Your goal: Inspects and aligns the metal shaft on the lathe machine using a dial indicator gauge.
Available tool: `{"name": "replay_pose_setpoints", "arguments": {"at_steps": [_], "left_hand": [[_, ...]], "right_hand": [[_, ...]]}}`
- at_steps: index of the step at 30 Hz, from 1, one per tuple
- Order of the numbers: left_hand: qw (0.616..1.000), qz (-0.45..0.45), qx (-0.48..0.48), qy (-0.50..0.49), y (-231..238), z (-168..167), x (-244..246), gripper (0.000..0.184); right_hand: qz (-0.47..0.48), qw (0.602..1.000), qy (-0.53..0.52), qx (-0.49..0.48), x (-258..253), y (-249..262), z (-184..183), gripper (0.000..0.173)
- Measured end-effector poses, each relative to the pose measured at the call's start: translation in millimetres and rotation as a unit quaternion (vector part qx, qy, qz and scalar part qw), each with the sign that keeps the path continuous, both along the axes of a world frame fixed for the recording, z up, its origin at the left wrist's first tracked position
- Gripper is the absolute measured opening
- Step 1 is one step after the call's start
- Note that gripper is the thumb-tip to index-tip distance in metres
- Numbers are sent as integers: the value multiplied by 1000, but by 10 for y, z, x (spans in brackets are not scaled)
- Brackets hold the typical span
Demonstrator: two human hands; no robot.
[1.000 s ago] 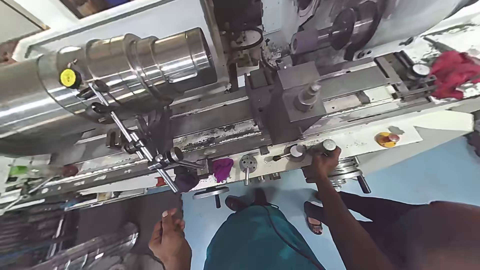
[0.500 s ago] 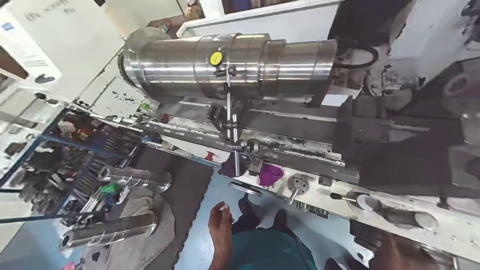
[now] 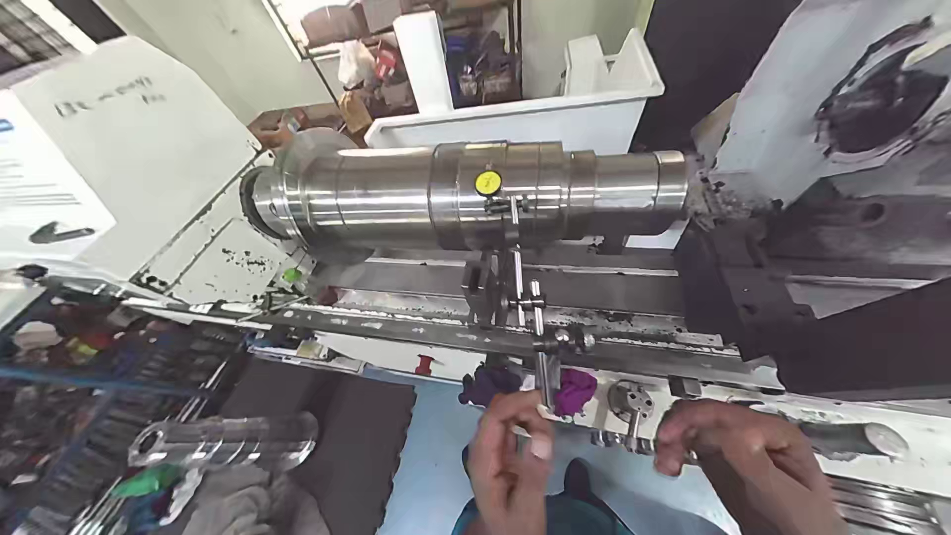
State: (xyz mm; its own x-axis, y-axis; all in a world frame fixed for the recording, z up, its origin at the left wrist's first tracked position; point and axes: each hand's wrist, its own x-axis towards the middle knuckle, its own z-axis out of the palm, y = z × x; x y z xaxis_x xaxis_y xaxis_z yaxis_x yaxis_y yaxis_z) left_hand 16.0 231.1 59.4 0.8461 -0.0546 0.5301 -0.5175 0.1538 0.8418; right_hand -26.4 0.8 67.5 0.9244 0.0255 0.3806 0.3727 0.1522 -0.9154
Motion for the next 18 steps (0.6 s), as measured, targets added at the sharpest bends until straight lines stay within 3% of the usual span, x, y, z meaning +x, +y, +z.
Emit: {"name": "replay_pose_setpoints", "arguments": {"at_steps": [3,5,8,10,13,16,18], "left_hand": [[972,-218,-83,12,59,293,209,61],[927,-327,-174,56,102,310,234,72],[912,-307,-242,122,242,236,275,66],[926,-254,-233,156,420,222,265,60],[922,-234,-200,234,696,395,261,68],[915,-271,-184,236,803,272,319,85],[938,-239,-141,208,859,146,399,96]], "right_hand": [[198,979,16,37,152,730,502,52],[137,988,30,67,211,1264,492,36],[-49,997,-50,35,402,1614,166,22],[-151,983,-102,-37,521,1851,171,34],[-254,939,-119,-198,647,2062,318,53],[-310,914,-64,-252,693,2081,326,40],[-338,902,-38,-265,747,2020,373,29]]}}
